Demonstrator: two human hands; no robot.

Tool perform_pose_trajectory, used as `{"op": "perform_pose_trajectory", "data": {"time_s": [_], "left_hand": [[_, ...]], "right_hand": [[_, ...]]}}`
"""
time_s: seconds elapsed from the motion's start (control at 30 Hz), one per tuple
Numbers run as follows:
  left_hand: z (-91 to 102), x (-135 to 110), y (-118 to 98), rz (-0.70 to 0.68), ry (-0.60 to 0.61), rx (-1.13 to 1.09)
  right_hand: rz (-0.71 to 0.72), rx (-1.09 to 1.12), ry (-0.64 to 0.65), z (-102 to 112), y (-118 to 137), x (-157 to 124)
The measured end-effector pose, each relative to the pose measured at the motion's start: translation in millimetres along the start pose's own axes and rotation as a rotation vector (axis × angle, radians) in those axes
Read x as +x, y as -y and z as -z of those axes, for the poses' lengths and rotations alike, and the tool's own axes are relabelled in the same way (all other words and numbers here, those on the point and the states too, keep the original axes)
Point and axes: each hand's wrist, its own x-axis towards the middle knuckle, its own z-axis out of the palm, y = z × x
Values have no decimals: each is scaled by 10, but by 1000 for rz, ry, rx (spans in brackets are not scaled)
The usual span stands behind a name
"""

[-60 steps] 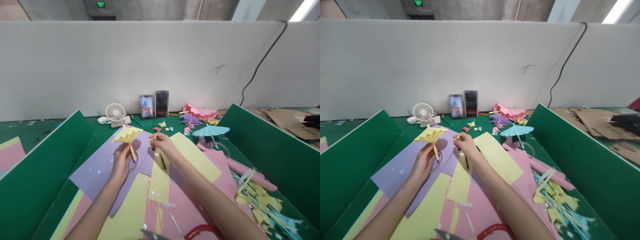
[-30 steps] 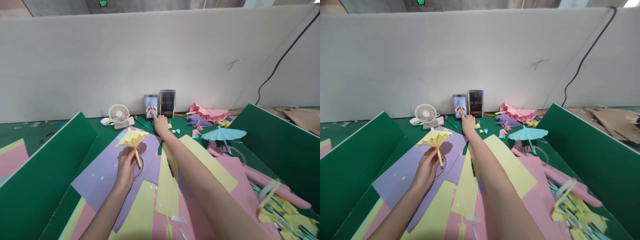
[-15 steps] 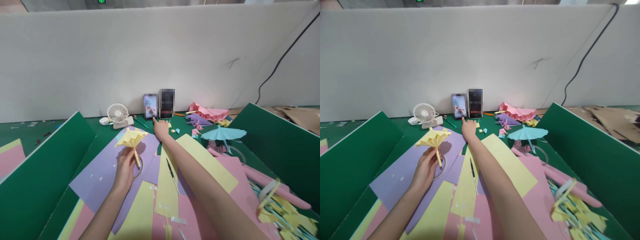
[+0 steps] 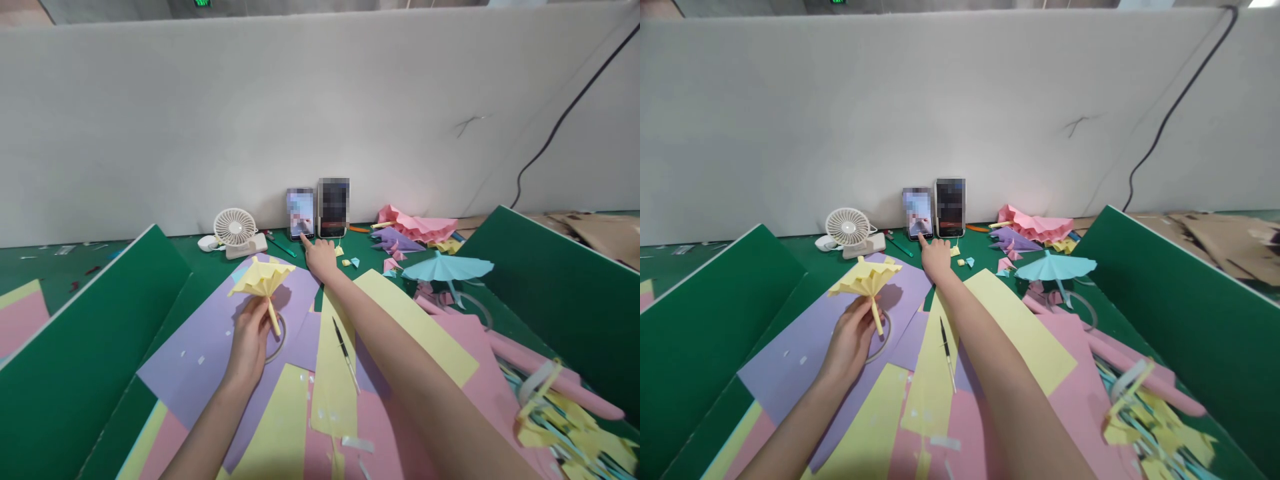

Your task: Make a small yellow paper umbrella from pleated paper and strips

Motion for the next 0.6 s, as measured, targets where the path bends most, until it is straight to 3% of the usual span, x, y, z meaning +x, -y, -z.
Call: {"op": "perform_pose_trajectory", "data": {"time_s": [0.6], "left_hand": [[12, 16, 18, 5, -22, -10]], "right_hand": [[-119, 247, -33, 75, 12, 1]]}}
